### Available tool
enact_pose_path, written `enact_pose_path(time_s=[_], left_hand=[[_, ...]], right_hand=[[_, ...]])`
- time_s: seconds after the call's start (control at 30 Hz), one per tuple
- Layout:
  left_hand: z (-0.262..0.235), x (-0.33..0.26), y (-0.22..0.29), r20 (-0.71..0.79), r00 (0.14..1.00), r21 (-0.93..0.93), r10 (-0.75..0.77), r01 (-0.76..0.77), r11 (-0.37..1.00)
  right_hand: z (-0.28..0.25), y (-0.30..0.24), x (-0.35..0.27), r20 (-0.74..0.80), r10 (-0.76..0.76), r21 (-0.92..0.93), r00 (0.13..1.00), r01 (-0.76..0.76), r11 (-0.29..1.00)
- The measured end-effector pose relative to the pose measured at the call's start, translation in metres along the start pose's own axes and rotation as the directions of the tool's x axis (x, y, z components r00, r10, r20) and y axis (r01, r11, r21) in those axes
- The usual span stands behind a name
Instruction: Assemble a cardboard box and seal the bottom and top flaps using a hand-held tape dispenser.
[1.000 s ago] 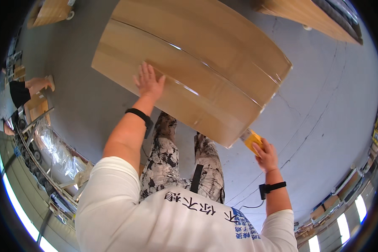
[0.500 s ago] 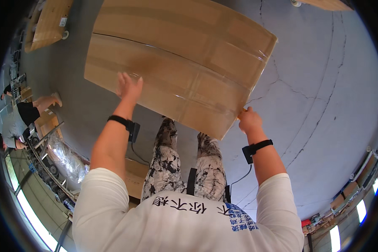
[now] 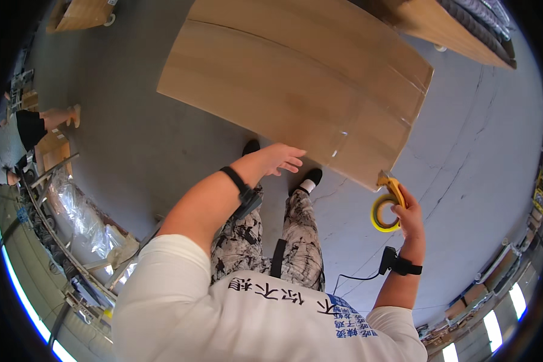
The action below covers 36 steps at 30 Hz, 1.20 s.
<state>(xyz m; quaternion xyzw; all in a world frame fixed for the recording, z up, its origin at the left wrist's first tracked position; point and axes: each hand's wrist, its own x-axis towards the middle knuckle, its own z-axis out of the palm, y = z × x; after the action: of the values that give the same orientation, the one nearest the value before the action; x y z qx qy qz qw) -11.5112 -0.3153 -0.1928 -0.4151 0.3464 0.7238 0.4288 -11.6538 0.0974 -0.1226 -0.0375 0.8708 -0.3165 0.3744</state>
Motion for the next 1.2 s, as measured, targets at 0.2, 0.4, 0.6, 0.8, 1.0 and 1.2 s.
enact_pose_path(time_s=[0.2,0.4,0.6,0.8,1.0,1.2], left_hand=[[0.039,-0.076,0.047,0.008,0.975,0.111,0.222,-0.222,0.969],[0.012,-0.152,0.049,-0.040,0.923,0.030,0.382,-0.381,0.924],[-0.032,-0.166,0.028,-0.097,0.914,-0.260,0.394,-0.406,0.876],[-0.084,-0.124,-0.013,-0.392,0.822,-0.124,0.412,-0.491,0.862],[-0.229,-0.148,-0.009,-0.624,0.343,0.730,0.702,-0.065,0.680],[-0.295,-0.148,0.009,-0.726,0.258,0.679,0.637,0.122,0.724]], right_hand=[[0.051,-0.169,-0.027,0.358,-0.149,0.769,0.922,-0.201,0.607],[0.118,-0.236,-0.026,0.102,-0.533,0.303,0.840,0.484,0.821],[0.153,-0.283,-0.012,0.150,-0.777,-0.008,0.612,0.786,0.618],[0.186,-0.317,-0.003,0.311,-0.768,-0.138,0.560,0.826,0.546],[0.186,-0.274,0.014,0.394,-0.702,-0.345,0.593,0.804,0.485],[0.184,-0.253,0.025,0.417,-0.629,-0.450,0.656,0.750,0.485]])
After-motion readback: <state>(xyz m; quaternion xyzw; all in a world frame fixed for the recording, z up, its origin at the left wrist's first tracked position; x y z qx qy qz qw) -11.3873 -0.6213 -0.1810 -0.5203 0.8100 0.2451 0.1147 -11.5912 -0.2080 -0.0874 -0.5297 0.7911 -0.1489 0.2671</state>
